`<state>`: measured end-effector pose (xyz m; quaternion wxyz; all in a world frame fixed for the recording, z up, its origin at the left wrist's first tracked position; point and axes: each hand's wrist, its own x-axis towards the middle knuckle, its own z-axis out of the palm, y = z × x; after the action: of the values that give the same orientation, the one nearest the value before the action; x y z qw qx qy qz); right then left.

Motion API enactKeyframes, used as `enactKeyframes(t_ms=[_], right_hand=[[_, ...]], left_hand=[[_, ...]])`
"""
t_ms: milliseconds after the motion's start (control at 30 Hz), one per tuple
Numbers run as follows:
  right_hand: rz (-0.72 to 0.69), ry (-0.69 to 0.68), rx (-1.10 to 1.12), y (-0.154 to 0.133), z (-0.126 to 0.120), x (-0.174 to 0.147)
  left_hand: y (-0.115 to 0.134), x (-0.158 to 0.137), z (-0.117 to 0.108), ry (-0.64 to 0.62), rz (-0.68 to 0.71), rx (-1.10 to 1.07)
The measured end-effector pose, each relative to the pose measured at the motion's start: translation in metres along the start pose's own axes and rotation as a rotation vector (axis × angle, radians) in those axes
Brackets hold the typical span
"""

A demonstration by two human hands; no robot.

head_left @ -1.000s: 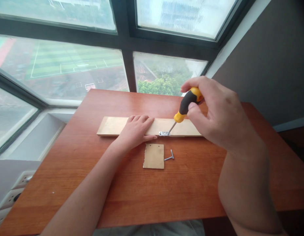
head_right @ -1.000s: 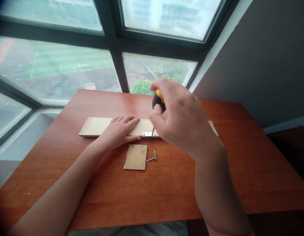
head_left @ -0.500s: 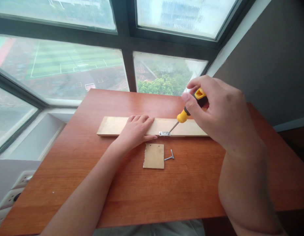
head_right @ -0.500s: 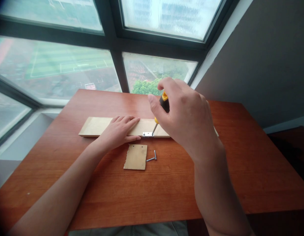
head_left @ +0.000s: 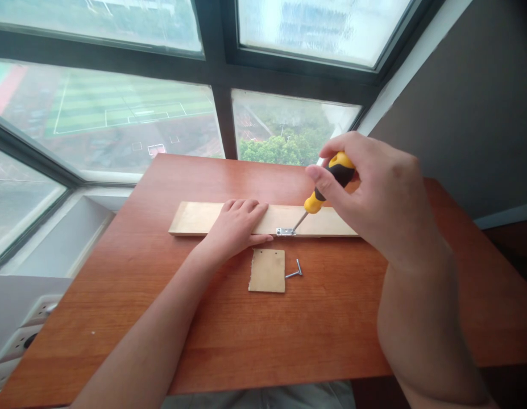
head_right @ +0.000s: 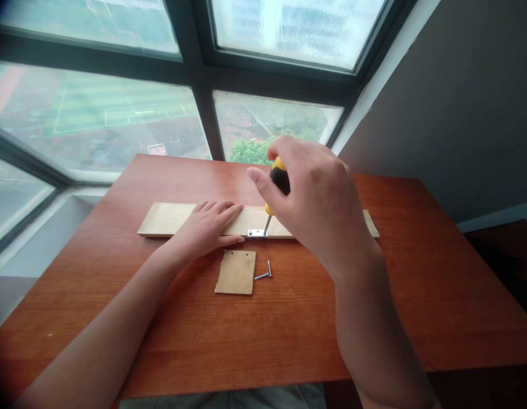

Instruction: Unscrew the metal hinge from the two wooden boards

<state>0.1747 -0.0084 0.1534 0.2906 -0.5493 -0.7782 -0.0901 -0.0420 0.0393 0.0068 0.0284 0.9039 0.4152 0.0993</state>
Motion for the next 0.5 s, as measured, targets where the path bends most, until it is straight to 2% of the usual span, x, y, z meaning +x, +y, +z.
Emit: enactKeyframes(t_ms=[100, 267, 500], right_hand=[[0.041, 0.015, 0.006, 0.0015, 0.0017, 0.0003], [-0.021, -0.029, 0.085, 0.0015, -0.0007, 0.0007], [0.045, 0.017, -0.008, 0.0050, 0.0016, 0.0011]], left_hand=[[-0.0003, 0.0001, 0.0004, -0.001, 0.001, -0.008], [-0.0002, 0.0004, 0.0006, 0.000, 0.000, -0.006], [0.0002, 0.0005, 0.0003, -0.004, -0.001, -0.016]])
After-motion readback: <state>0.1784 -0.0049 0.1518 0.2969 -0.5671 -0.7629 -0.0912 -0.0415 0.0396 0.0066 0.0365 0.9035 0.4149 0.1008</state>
